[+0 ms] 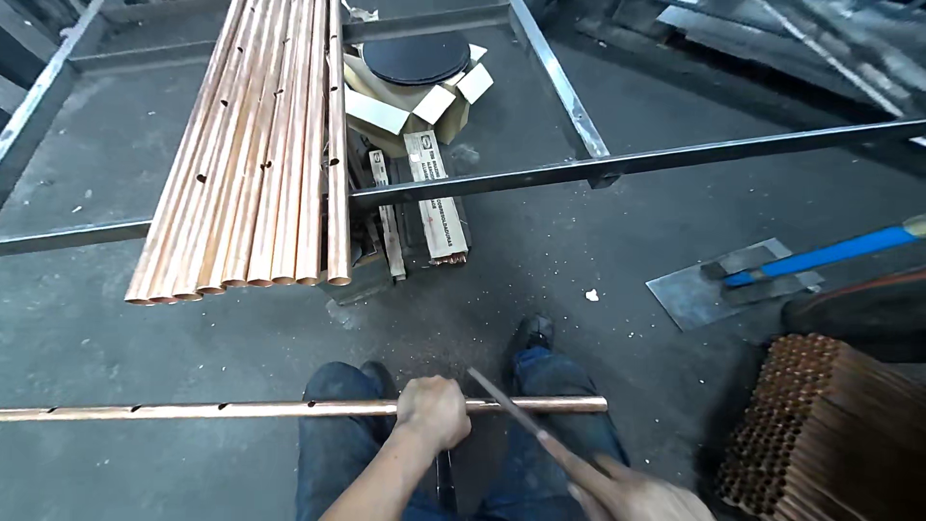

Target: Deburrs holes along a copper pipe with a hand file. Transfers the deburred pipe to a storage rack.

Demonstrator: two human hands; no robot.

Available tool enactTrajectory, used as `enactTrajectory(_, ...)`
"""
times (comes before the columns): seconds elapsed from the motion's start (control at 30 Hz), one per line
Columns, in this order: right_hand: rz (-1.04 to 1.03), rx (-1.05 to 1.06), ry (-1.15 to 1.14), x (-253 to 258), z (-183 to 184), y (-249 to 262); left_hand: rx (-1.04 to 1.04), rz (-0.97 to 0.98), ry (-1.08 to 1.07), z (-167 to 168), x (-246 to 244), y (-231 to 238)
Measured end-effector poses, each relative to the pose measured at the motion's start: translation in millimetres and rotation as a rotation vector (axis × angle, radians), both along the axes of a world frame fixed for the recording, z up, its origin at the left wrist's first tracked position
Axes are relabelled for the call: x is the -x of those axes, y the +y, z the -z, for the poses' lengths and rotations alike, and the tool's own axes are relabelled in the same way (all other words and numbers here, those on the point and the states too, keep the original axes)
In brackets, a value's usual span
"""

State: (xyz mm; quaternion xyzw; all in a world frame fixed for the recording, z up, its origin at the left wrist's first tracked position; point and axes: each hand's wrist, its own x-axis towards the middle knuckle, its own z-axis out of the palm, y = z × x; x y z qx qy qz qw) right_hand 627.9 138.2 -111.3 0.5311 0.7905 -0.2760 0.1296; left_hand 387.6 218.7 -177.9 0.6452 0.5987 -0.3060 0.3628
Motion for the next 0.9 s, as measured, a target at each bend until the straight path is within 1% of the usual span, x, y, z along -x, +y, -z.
enactTrajectory(0.03, -0.007, 0.032, -0.003, -6, -6, -11, -0.001, 0.000, -0.001, 1, 0, -1)
enactTrajectory(0.1, -0.005, 0.066, -0.003, -8, -1, -15, -0.020, 0.003, -0.009, 2, -2, -3)
enactTrajectory(0.2, 0.006, -0.003, -0.012, 16, 31, 21, -0.045, -0.004, -0.005, 3, -6, -5)
enactTrajectory(0.23, -0.009, -0.006, -0.040, 25, 39, 34, -0.051, -0.003, 0.003, 3, -5, -6)
enactTrajectory(0.27, -0.016, 0.032, -0.070, 29, 38, 43, -0.054, 0.001, 0.010, 3, -5, -7)
enactTrajectory(0.33, -0.003, 0.067, -0.064, 22, 19, 39, -0.060, 0.005, 0.013, 2, -5, -7)
enactTrajectory(0.4, 0.008, 0.065, -0.020, 4, -9, 14, -0.057, 0.000, 0.012, 3, -4, -9)
enactTrajectory(0.47, 0.010, 0.103, -0.030, -9, -22, -11, -0.050, 0.009, 0.013, 3, -4, -10)
enactTrajectory(0.5, 0.011, 0.117, -0.037, -11, -20, -18, -0.053, 0.013, 0.011, 3, -6, -10)
enactTrajectory(0.57, 0.017, 0.102, -0.025, -2, -4, -9, -0.075, 0.008, 0.016, 4, -7, -11)
enactTrajectory(0.63, 0.028, 0.069, -0.029, 19, 18, 17, -0.097, -0.009, 0.025, 5, -7, -13)
enactTrajectory(0.7, 0.021, 0.106, -0.113, 39, 31, 47, -0.125, -0.007, 0.039, 7, -9, -16)
enactTrajectory(0.73, 0.025, 0.156, -0.146, 44, 28, 57, -0.137, -0.003, 0.045, 7, -9, -17)
enactTrajectory(0.77, 0.030, 0.153, -0.137, 43, 22, 57, -0.144, 0.001, 0.049, 7, -9, -16)
enactTrajectory(0.87, 0.051, 0.077, -0.036, 15, -18, 18, -0.133, -0.012, 0.047, 7, -9, -18)
enactTrajectory(0.9, 0.056, 0.087, -0.026, 6, -29, 3, -0.130, -0.010, 0.049, 6, -9, -18)
